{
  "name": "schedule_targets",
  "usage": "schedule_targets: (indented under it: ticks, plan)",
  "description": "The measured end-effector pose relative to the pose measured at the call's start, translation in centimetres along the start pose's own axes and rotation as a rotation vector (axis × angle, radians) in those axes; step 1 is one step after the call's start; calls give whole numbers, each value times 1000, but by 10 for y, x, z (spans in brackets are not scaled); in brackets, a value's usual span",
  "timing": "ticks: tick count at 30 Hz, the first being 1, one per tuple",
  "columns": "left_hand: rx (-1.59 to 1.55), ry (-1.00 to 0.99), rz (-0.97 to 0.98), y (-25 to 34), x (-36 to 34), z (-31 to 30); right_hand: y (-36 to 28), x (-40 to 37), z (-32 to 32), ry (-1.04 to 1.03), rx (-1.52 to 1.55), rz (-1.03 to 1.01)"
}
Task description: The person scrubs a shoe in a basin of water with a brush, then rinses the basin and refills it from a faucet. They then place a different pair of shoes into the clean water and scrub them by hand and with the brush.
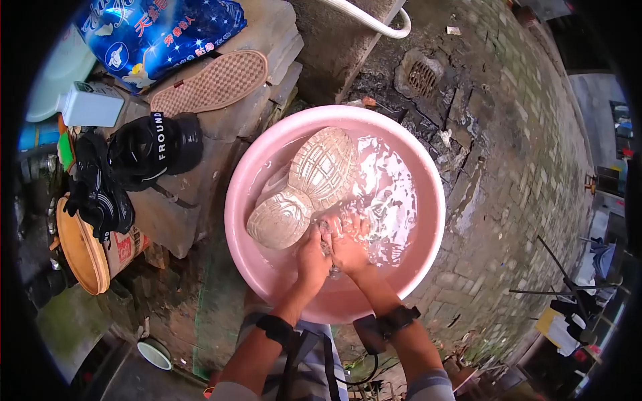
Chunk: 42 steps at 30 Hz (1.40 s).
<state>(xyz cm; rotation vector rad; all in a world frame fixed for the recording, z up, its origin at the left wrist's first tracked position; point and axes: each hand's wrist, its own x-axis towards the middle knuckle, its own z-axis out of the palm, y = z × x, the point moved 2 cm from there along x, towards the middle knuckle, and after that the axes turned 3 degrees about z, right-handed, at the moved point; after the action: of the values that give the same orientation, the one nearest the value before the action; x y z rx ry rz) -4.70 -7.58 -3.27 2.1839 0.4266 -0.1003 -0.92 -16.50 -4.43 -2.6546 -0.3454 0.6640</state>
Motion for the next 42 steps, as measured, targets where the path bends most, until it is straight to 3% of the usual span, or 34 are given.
schedule_targets:
  ticks: [1, 2, 3, 4, 5, 8, 9, 10, 12, 13, 15, 17, 20, 22, 23, 25, 27, 30, 32, 34, 35, 36, 37, 38, 40, 42]
  plan:
    - [-47, -180, -158, -5, -2, 0, 2, 3, 9, 83, -124, -40]
    - [-40, -178, -162, -9, -4, -1, 0, 9, 12, 165, -252, -87]
    - [-32, -136, -29, -11, -6, -3, -12, 21, -9, -35, -87, 21]
    - [-26, -103, 106, -13, -10, -5, -16, 29, -18, -37, -80, 25]
    - [-81, -261, -48, -18, -15, -7, -15, 38, -24, -105, -169, 53]
    - [-224, -259, -173, -13, -25, -26, -2, 68, -36, -203, -249, 116]
    - [-210, -204, -129, -10, -26, -29, 5, 72, -35, 19, -253, 218]
    - [-211, -206, -130, -10, -23, -33, 18, 85, -35, -66, -119, 274]
    - [-106, -435, -412, 2, -12, -50, 18, 80, -56, 61, 184, 336]
    - [71, -377, -326, -5, -12, -44, 18, 74, -59, 56, 179, 335]
    - [44, -305, -286, -8, -10, -41, 11, 48, -66, 210, 419, 134]
    - [18, -235, -244, -9, -6, -37, -2, 13, -89, 381, 342, 9]
    - [-230, -148, -226, -17, 2, -20, -19, -33, -103, 320, 323, -71]
    - [-540, -249, -372, -30, 3, 0, -34, -51, -91, 65, 207, -355]
    - [-517, -315, -436, -30, 4, 1, -26, -51, -83, 66, 204, -352]
    - [-550, -356, -398, -25, 2, -2, -9, -41, -55, 83, -148, -425]
    - [-523, -386, -314, -23, -1, -8, -1, -23, -64, 58, -124, -354]
    - [-418, -533, -406, 2, -4, -25, 7, -10, -59, -19, -159, -205]
    - [-471, -482, -387, -7, -13, -12, 1, -10, -50, 100, -217, -142]
    - [-474, -408, -519, -11, -14, -9, -9, -14, -47, 129, -212, -149]
    - [-477, -494, -707, -14, -12, -7, -12, -18, -43, 119, -184, -212]
    - [-480, -494, -703, -17, -14, 1, -17, -21, -44, 109, -159, -275]
    - [-575, -276, -612, -24, -16, 14, -21, -28, -49, -18, -169, -272]
    - [-661, -57, -514, -23, -14, 17, -24, -31, -55, -12, -171, -271]
    - [-567, -40, -481, -33, -13, 20, -27, -36, -56, -286, -278, -252]
    - [-571, -186, -692, -22, -8, 9, -23, -42, -61, -276, -229, -261]
